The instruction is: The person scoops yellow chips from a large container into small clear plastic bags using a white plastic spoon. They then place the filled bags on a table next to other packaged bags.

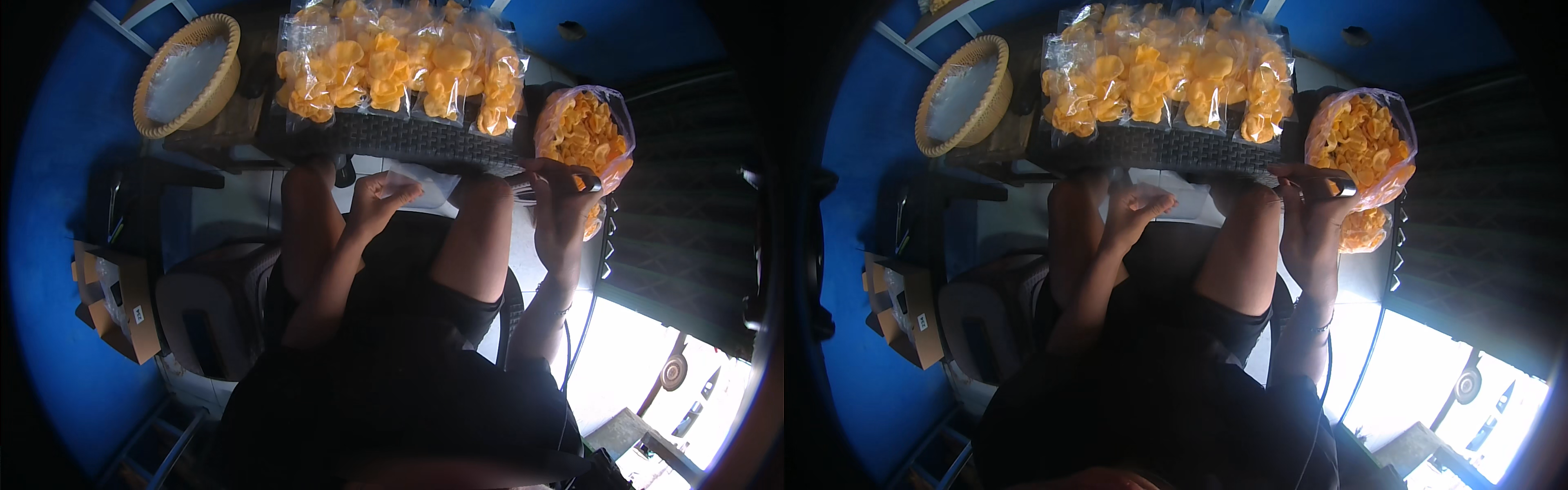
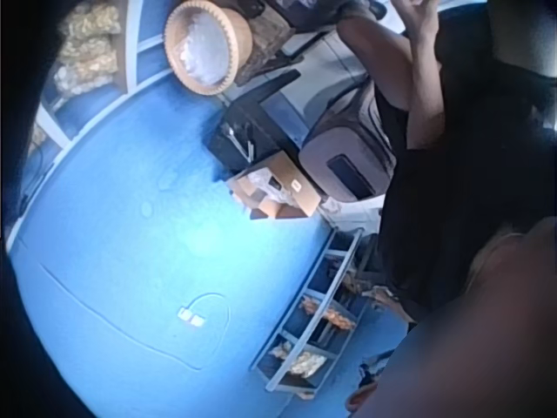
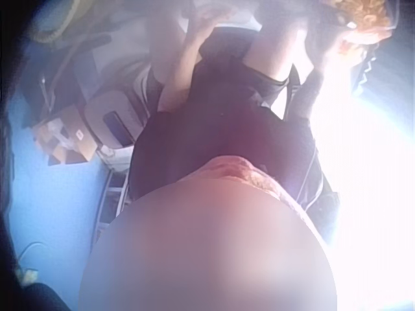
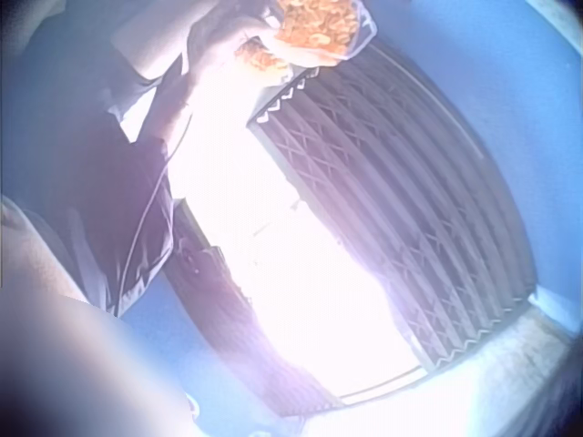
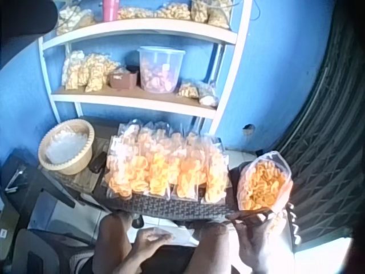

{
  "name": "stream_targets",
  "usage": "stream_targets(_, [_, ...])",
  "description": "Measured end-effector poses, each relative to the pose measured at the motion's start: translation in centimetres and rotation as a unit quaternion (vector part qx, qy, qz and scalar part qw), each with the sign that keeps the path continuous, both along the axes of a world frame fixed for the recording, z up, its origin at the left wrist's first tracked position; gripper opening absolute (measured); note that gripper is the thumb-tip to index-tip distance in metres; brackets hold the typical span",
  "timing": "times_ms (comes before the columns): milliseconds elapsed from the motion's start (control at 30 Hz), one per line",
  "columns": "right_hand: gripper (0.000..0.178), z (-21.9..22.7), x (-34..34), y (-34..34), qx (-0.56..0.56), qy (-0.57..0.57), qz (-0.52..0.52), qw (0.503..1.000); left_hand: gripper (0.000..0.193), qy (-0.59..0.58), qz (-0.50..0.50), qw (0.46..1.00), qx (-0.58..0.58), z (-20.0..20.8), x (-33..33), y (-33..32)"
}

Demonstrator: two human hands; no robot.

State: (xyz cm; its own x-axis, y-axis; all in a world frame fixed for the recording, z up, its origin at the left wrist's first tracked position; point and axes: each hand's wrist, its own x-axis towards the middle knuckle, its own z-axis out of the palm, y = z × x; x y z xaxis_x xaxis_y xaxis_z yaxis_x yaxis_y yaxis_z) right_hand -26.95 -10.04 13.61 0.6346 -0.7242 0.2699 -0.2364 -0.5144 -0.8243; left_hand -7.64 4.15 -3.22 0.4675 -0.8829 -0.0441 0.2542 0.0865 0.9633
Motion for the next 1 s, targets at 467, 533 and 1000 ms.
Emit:
stream_targets(467, [0.015,0.9,-0.7,0.3,-0.03,-0.072,-0.067,0.995,0.011,-0.008,0.006,1.0,0.02,0.1,0.0,0.0])
stream_targets(533, [0.014,0.7,-0.4,0.4,0.006,-0.126,-0.061,0.99,0.011,-0.005,0.009,1.0,0.015,0.0,-0.1,0.0])
stream_targets(1000, [0.013,-0.2,1.3,0.3,0.037,-0.175,0.001,0.984,0.012,-0.045,-0.013,0.999,0.017,0.1,-0.2,0.0])
